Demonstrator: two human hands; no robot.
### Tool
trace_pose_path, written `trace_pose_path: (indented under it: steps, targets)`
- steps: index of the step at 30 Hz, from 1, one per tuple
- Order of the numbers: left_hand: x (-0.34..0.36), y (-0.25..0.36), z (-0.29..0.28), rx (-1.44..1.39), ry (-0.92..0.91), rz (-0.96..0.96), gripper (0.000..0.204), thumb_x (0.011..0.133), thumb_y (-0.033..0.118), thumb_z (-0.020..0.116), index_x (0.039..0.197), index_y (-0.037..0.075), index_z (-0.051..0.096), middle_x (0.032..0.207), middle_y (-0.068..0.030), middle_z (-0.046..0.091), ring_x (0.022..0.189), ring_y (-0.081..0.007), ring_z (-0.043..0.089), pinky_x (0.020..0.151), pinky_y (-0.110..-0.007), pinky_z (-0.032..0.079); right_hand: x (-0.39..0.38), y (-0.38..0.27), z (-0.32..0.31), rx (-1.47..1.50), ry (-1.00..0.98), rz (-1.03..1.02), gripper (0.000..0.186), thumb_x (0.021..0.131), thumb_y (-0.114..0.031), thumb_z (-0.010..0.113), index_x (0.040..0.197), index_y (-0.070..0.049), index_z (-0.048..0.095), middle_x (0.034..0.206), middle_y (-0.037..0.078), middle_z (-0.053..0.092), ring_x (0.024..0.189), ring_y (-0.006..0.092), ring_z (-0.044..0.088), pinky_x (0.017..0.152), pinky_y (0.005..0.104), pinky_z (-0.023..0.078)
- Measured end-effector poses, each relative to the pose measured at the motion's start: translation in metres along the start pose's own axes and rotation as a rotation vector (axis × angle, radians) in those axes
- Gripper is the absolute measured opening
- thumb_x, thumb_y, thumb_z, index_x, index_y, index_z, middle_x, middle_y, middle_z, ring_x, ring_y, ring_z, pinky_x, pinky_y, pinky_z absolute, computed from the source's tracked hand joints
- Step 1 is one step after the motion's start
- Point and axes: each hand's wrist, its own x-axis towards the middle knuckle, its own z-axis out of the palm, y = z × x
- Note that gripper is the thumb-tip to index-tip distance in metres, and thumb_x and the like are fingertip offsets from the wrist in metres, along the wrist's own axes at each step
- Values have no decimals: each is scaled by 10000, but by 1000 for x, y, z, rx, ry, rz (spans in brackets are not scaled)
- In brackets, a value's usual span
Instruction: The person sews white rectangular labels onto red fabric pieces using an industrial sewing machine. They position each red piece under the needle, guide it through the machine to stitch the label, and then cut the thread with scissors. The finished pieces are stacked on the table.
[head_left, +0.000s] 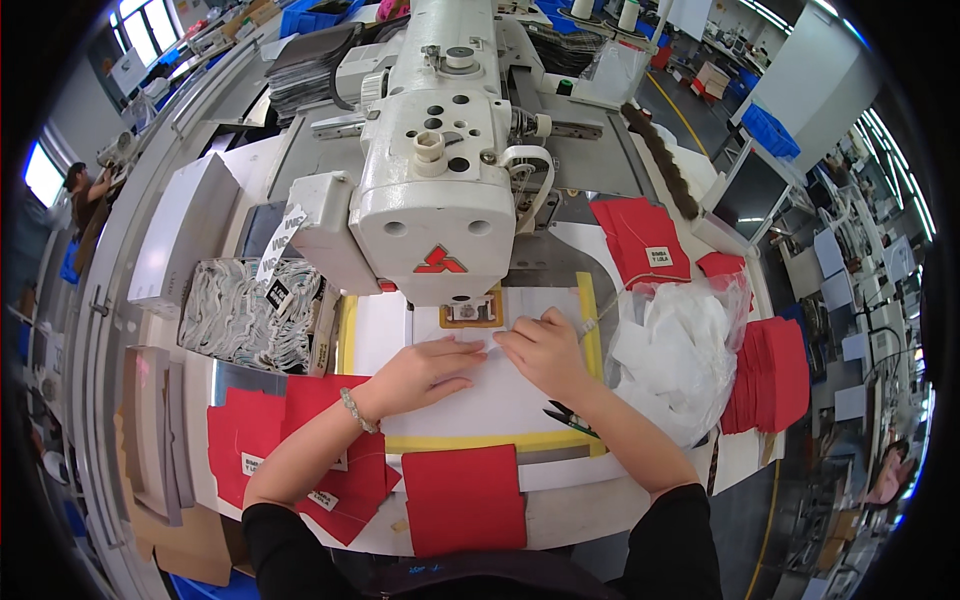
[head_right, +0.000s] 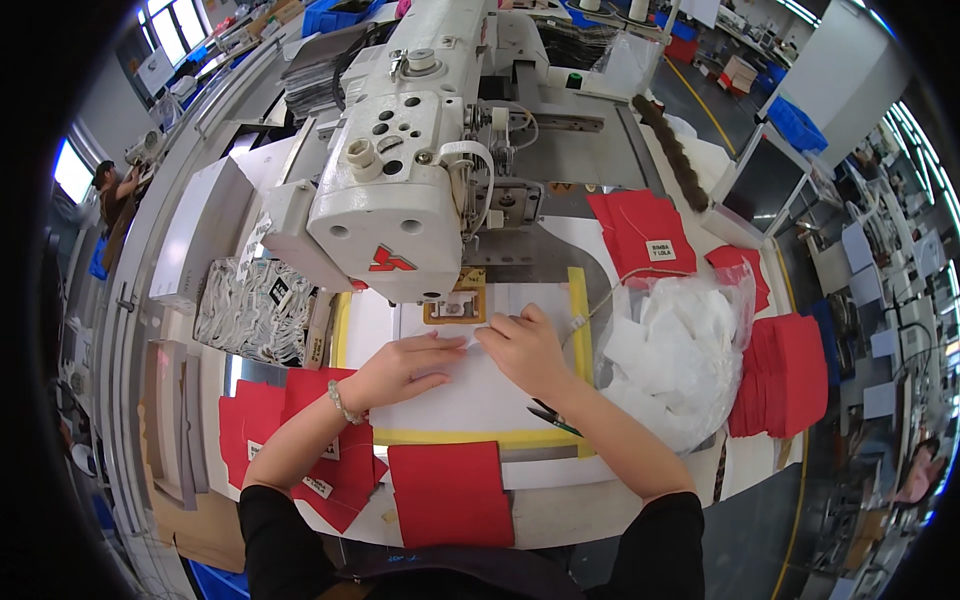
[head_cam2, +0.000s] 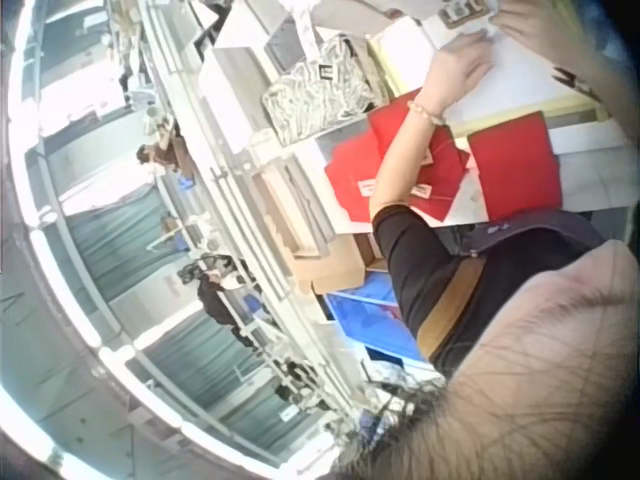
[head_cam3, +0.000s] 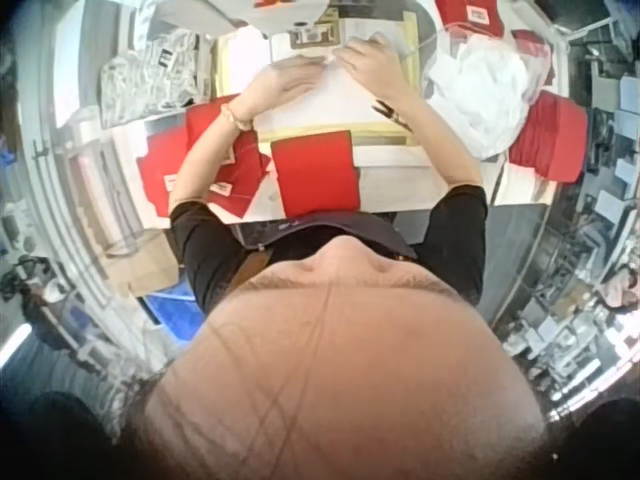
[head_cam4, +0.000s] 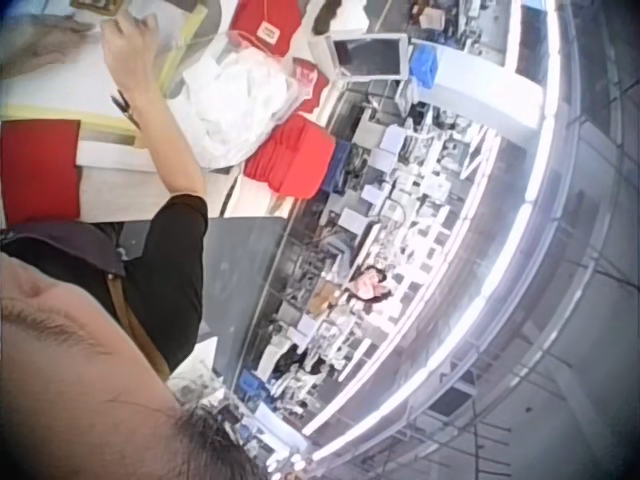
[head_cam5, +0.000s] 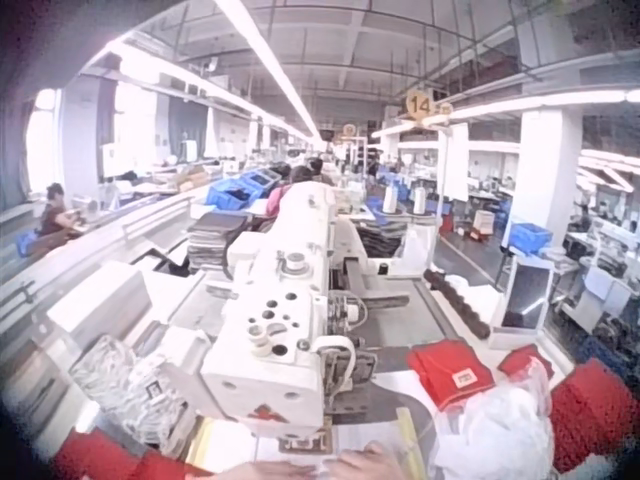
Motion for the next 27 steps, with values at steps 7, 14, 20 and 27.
trace_pose_path:
  steps: [7,14,20,27]
  targets:
    - [-8,-10,6,268,-110,40,669,910,349,642,1448,31,403,1487,-153,427,1364,-292,430,1157,-427,337,1,-4,-7,18,-108,12,278,743,-231,775,1002,-156,705,893,8,541,798,192,513,736,350,367]
    - [-9,-7,6,404,-135,-75,761,905,455,625,1458,-4,376,1478,-203,407,1396,-327,377,1159,-466,298,-11,-9,-15,-40,-274,139,430,830,-367,717,1216,-183,669,1135,81,520,998,255,479,818,405,342]
    - [-15,3,10,641,67,-218,717,869,465,660,1348,-36,479,1408,-232,463,1355,-367,420,1123,-463,339,-10,-9,-8,-57,-293,185,434,846,-377,697,1234,-187,656,1190,119,507,1049,286,474,834,424,337]
    - [-12,23,8,536,106,-97,557,846,399,693,1217,-7,600,1294,-203,570,1183,-343,563,1020,-430,435,-8,-14,-1,-79,-285,205,414,859,-384,676,1222,-187,651,1211,121,492,1062,287,472,839,425,332]
